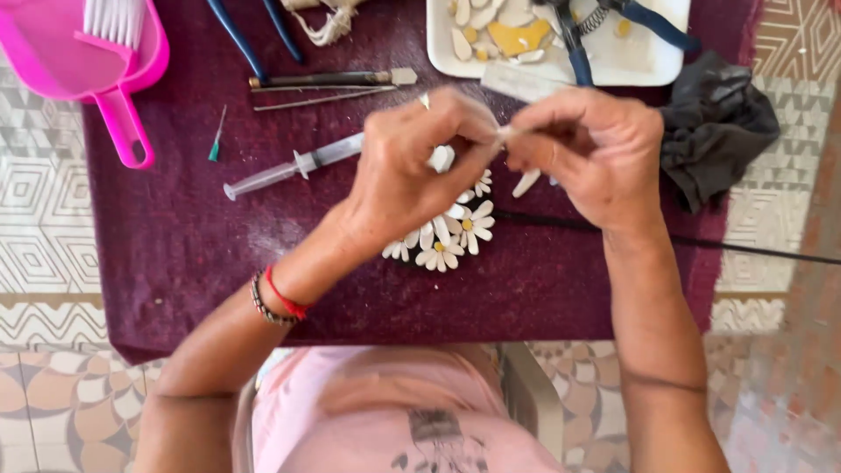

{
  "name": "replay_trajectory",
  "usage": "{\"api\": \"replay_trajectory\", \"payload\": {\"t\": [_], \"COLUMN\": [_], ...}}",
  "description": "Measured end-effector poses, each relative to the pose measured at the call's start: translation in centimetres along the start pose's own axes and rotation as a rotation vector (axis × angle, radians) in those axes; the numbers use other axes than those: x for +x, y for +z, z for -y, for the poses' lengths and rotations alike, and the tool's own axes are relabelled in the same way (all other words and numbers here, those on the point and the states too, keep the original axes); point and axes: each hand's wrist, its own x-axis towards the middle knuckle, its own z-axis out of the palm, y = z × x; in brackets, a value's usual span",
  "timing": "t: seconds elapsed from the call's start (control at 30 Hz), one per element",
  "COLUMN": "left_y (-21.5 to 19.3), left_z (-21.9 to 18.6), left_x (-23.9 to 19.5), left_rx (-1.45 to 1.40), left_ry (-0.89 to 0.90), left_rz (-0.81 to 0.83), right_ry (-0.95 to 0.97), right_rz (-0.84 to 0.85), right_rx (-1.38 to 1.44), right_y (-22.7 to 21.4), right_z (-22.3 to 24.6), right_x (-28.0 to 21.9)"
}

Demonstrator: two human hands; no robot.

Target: Crafting a decorative daisy flower by filing and gluing small petals onto a base

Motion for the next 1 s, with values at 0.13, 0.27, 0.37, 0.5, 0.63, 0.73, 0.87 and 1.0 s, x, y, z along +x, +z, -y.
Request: {"api": "replay_trajectory", "payload": {"t": [0.13, 0.27, 0.37, 0.5, 0.63, 0.73, 0.87, 1.0], "left_y": [0.7, 1.1, 1.6, 1.9, -0.4, -2.5, -3.1, -2.5], "left_z": [0.0, 0.4, 0.9, 0.6, -0.4, -1.3, -1.1, -0.4], "left_x": [-2.3, -3.6, -4.4, -4.3, -4.1, -3.7, -4.5, -5.1], "left_rx": [0.033, 0.021, 0.084, 0.119, 0.335, 0.107, 0.358, 0.460], "left_ry": [-0.033, -0.001, 0.007, -0.001, -0.050, -0.158, -0.085, 0.010], "left_rz": [0.024, 0.071, 0.069, 0.127, 0.282, 0.140, -0.002, 0.027], "right_ry": [0.150, -0.047, -0.122, -0.162, -0.168, -0.117, -0.175, -0.190], "right_rz": [-0.083, -0.062, -0.076, -0.020, 0.067, 0.210, 0.326, 0.350], "right_rx": [0.053, -0.028, -0.079, -0.144, -0.132, -0.210, -0.254, -0.341], "right_y": [1.0, 0.8, 1.2, 1.0, -0.2, -0.7, -0.7, -0.7], "right_z": [-0.6, -1.5, -1.9, -2.0, -4.0, -4.3, -5.8, -6.2], "right_x": [-1.8, -2.5, -2.8, -3.1, -3.4, -3.6, -3.8, -3.8]}}
